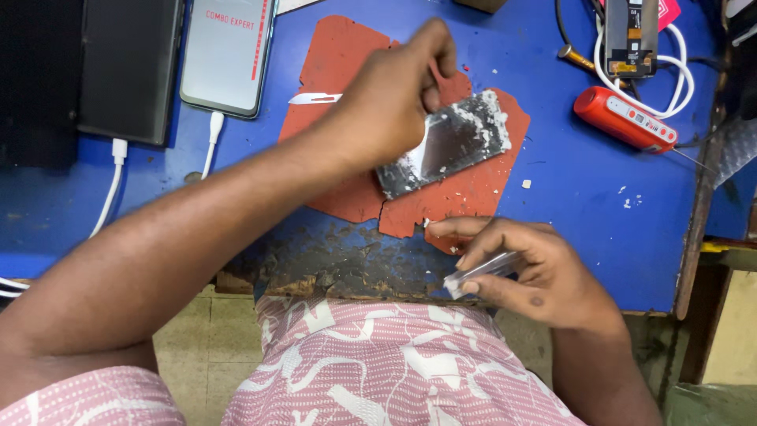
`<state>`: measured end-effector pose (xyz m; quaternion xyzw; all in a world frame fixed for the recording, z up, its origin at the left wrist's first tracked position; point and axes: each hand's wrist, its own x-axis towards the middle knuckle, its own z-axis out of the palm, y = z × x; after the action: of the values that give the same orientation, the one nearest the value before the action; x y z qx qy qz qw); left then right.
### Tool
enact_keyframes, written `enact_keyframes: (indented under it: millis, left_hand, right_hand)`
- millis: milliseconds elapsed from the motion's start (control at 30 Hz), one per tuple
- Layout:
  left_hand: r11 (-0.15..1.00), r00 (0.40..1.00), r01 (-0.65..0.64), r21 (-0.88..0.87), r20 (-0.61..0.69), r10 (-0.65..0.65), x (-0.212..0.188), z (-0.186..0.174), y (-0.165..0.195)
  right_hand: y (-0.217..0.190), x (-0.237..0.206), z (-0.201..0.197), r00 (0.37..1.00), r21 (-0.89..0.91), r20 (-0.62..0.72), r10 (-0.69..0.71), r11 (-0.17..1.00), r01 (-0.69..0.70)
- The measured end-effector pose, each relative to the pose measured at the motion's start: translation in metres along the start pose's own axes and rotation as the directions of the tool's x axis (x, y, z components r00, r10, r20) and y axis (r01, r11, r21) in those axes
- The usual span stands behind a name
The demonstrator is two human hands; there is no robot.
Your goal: The person scrapes white residue off a small black rectangular object using a metal scraper. The object is held steady on a red mat while the person repeatedly scrapes its surface to remove the residue.
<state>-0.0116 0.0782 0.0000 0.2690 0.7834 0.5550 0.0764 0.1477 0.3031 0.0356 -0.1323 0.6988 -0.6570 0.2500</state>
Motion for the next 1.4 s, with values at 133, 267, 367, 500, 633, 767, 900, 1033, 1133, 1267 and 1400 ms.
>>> enact_keyframes:
  millis: [133,267,367,500,633,767,900,1033,1133,1267,1400]
  left_hand:
    - [0.965,0.983,-0.174,0.194,-0.019,0.181,-0.010,0.010,0.012]
    - [0.940,0.993,-0.115,0.321,0.036,0.109,-0.015,0.008,0.025]
    - [0.916,0.994,-0.106,0.387,0.058,0.091,-0.013,0.005,0.028]
    - [0.903,0.993,-0.121,0.412,0.058,0.107,-0.014,0.008,0.026]
    - [0.906,0.990,-0.142,0.399,0.043,0.136,-0.018,0.013,0.023]
    - [0.886,0.987,-0.161,0.436,0.064,0.148,-0.019,0.017,0.021]
    - [0.874,0.984,-0.174,0.454,0.056,0.167,-0.021,0.020,0.019]
    - [0.938,0.981,-0.183,0.294,-0.004,0.193,-0.024,0.013,0.015]
    - [0.928,0.967,-0.192,0.320,-0.097,0.234,-0.024,-0.009,0.010]
    - [0.933,0.968,-0.179,0.313,-0.115,0.224,-0.026,-0.058,0.003]
    - [0.892,0.949,-0.209,0.402,-0.139,0.285,-0.040,-0.085,-0.002]
  right_hand:
    - [0.004,-0.008,-0.011,0.991,-0.044,-0.130,-0.013,0.999,0.007]
    - [0.009,-0.013,-0.021,0.931,-0.078,-0.359,-0.072,0.996,0.047]
    - [0.009,-0.017,-0.027,0.870,-0.163,-0.482,-0.103,0.986,0.027]
    - [0.007,-0.018,-0.030,0.832,-0.218,-0.542,-0.114,0.976,-0.008]
    - [0.004,-0.015,-0.030,0.816,-0.225,-0.565,-0.123,0.974,-0.009]
    - [-0.005,-0.007,-0.029,0.835,-0.268,-0.539,-0.106,0.962,-0.051]
    - [-0.016,0.011,-0.025,0.850,-0.356,-0.520,-0.082,0.925,-0.129]
    - [-0.025,0.037,-0.022,0.883,-0.586,-0.435,-0.177,0.800,-0.128]
    - [-0.028,0.057,-0.019,0.875,-0.646,-0.452,-0.170,0.740,-0.190]
    - [-0.033,0.080,-0.009,0.907,-0.767,-0.359,-0.221,0.624,-0.151]
    - [-0.039,0.101,0.012,0.942,-0.935,-0.134,-0.306,0.355,-0.018]
